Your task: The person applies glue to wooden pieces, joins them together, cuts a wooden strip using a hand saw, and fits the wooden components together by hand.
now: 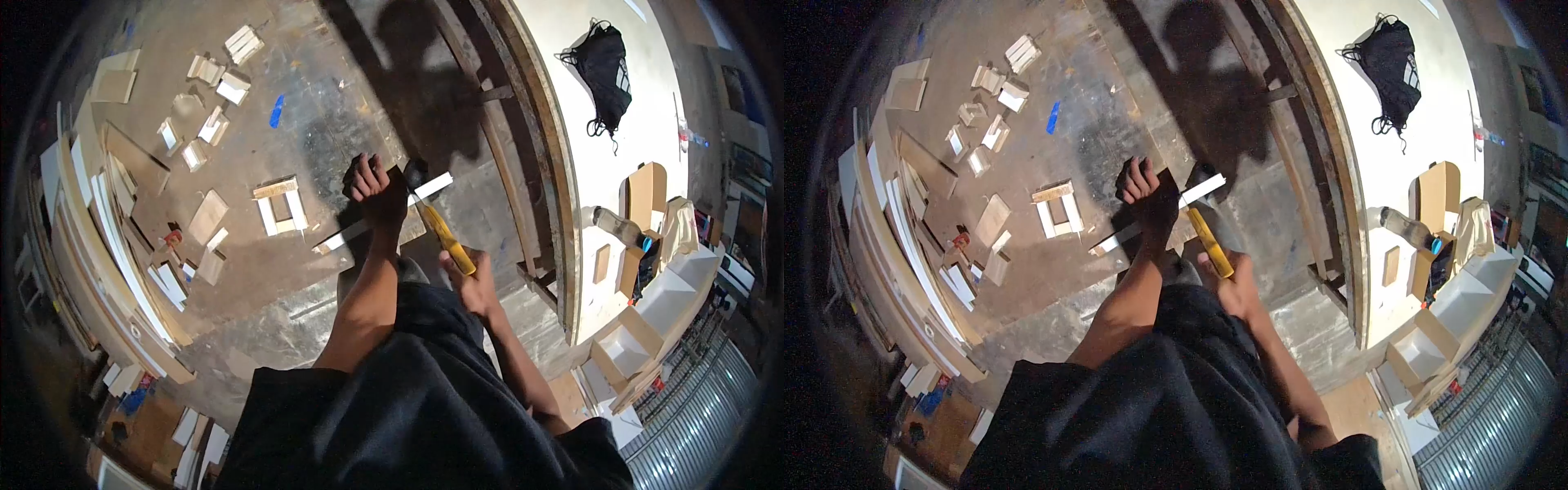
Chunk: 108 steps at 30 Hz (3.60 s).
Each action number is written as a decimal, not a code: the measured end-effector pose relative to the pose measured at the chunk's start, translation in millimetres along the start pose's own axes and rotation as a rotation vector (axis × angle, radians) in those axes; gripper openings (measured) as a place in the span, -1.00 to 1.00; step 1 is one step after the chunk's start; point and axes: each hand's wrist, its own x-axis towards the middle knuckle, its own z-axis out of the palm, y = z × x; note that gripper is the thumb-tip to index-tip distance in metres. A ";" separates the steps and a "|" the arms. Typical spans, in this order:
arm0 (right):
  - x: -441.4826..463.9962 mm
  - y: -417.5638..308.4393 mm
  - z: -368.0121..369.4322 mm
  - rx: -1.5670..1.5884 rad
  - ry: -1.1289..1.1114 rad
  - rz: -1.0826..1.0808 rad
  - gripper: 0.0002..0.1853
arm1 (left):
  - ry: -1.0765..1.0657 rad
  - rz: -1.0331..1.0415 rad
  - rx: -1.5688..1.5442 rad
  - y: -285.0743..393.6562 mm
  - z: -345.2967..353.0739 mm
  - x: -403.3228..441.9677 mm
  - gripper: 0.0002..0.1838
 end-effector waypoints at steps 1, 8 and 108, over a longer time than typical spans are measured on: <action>8.2 11.0 8.6 0.021 0.039 -0.026 -0.47 | 0.044 0.009 0.100 -4.4 9.7 -2.0 -0.41; 0.5 -8.2 7.6 0.052 0.135 -0.275 -0.61 | 0.092 0.054 0.157 9.0 1.7 10.0 -0.49; -38.1 -14.9 -14.0 -0.166 0.050 -0.236 -0.65 | 0.062 -0.010 0.137 10.0 9.0 1.6 -0.45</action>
